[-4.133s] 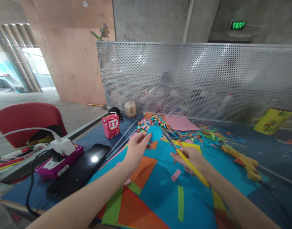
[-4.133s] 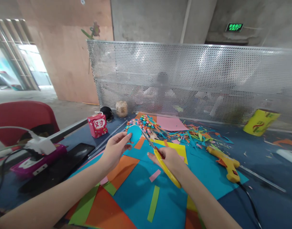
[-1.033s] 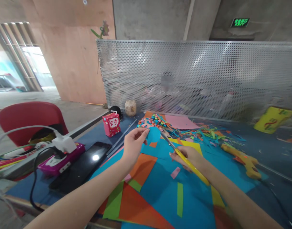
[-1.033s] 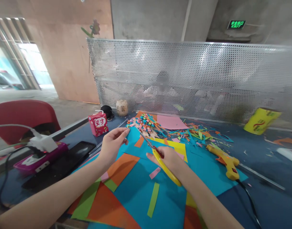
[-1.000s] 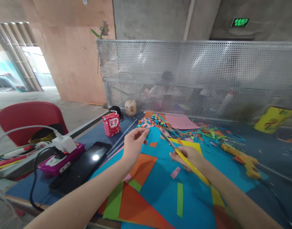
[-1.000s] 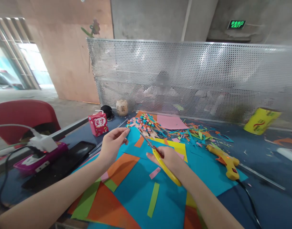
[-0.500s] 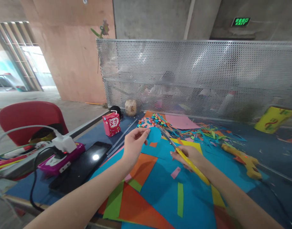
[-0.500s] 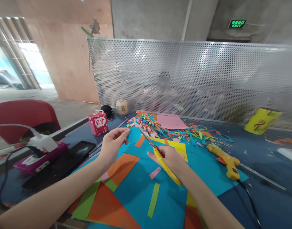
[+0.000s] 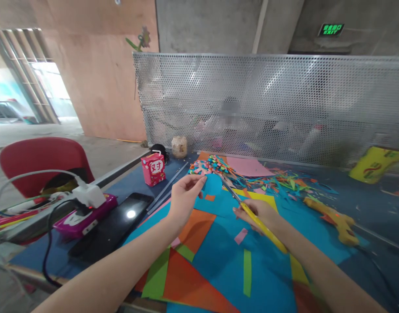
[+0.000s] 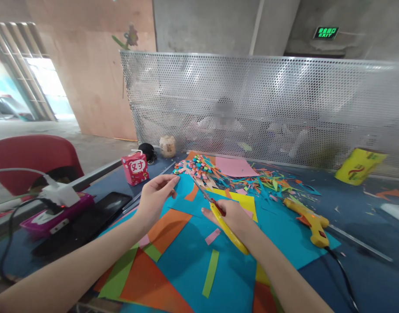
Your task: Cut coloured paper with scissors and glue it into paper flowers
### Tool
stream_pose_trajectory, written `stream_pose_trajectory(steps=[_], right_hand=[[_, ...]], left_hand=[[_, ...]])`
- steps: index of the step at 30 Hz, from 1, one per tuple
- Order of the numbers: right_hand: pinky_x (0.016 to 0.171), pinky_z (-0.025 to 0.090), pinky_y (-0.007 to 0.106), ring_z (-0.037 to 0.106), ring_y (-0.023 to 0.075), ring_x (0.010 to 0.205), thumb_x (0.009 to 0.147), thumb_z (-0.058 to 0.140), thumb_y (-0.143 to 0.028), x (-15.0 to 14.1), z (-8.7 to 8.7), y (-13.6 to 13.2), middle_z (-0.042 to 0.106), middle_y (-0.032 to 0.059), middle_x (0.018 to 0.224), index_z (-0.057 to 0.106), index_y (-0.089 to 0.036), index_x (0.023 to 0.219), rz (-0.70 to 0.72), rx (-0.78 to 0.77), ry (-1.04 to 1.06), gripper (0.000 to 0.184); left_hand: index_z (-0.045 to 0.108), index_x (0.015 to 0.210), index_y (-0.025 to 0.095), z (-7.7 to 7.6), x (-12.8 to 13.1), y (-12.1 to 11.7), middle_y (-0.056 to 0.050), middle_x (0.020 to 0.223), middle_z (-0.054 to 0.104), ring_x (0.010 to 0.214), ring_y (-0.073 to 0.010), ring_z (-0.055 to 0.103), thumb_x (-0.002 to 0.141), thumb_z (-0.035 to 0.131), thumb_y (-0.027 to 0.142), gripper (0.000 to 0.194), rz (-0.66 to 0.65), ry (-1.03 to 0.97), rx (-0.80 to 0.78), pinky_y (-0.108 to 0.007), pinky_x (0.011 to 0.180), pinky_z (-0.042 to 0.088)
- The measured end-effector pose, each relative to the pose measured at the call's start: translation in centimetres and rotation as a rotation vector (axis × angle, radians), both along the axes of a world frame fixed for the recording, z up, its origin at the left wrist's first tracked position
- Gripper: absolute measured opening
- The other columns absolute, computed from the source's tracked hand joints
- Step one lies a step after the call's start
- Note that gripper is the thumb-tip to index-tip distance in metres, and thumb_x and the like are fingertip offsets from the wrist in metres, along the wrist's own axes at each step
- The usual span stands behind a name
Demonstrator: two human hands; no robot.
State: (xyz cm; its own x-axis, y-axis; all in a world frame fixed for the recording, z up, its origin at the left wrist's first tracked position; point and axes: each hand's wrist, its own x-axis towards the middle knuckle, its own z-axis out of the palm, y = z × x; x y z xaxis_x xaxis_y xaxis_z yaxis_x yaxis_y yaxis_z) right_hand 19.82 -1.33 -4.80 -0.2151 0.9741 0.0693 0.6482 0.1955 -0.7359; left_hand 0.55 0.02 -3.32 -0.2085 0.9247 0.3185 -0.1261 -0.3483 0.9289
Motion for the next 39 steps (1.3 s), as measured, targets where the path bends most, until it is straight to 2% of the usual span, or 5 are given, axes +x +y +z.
stream_pose_trajectory(steps=[18, 23, 29, 36, 39], right_hand=[[0.032, 0.014, 0.020, 0.028, 0.0051, 0.029, 0.069, 0.052, -0.052, 0.0, 0.9, -0.2, 0.032, -0.0070, 0.033, 0.054, -0.017, 0.052, -0.032, -0.021, -0.083, 0.038], [0.031, 0.021, 0.021, 0.033, 0.0074, 0.027, 0.069, 0.053, -0.048, 0.4, 1.1, 0.3, 0.035, -0.0066, 0.032, 0.051, -0.019, 0.051, -0.097, -0.034, -0.061, 0.034], [0.035, 0.032, 0.022, 0.043, 0.0096, 0.031, 0.067, 0.055, -0.045, 1.0, 0.2, 1.2, 0.046, -0.0043, 0.040, 0.046, -0.020, 0.053, -0.236, 0.077, -0.014, 0.030], [0.039, 0.039, 0.020, 0.050, 0.0085, 0.041, 0.068, 0.057, -0.038, -0.4, 1.0, 0.1, 0.056, -0.0024, 0.062, 0.053, -0.017, 0.081, -0.021, 0.031, 0.281, 0.024], [0.040, 0.041, 0.021, 0.050, 0.0078, 0.042, 0.064, 0.059, -0.032, -0.9, 1.2, 0.0, 0.057, -0.0017, 0.066, 0.052, -0.017, 0.079, -0.033, 0.039, 0.346, 0.023]], left_hand=[[0.063, 0.073, 0.014, -0.4, 0.0, 0.5, 0.003, 0.058, 0.055, 0.041, -0.0049, 0.046, 0.066, 0.064, 0.033, 0.020, -0.027, -0.014, -0.003, -0.020, 0.042, 0.038], [0.065, 0.076, 0.013, -0.6, 0.0, 0.7, 0.002, 0.060, 0.057, 0.045, -0.0065, 0.047, 0.063, 0.066, 0.030, 0.022, -0.056, -0.062, -0.047, -0.021, 0.044, 0.042], [0.064, 0.086, 0.013, -0.5, 0.2, 0.3, -0.001, 0.072, 0.063, 0.054, -0.0090, 0.054, 0.058, 0.068, 0.021, 0.029, -0.138, -0.071, -0.099, -0.022, 0.049, 0.044], [0.064, 0.096, 0.015, -0.4, 0.4, -0.5, 0.002, 0.066, 0.059, 0.049, -0.0054, 0.049, 0.063, 0.063, 0.017, 0.034, -0.247, 0.130, -0.074, -0.020, 0.050, 0.042], [0.064, 0.099, 0.016, -0.2, 0.6, -0.9, 0.001, 0.067, 0.060, 0.050, -0.0066, 0.049, 0.063, 0.061, 0.016, 0.035, -0.292, 0.157, -0.076, -0.021, 0.052, 0.043]])
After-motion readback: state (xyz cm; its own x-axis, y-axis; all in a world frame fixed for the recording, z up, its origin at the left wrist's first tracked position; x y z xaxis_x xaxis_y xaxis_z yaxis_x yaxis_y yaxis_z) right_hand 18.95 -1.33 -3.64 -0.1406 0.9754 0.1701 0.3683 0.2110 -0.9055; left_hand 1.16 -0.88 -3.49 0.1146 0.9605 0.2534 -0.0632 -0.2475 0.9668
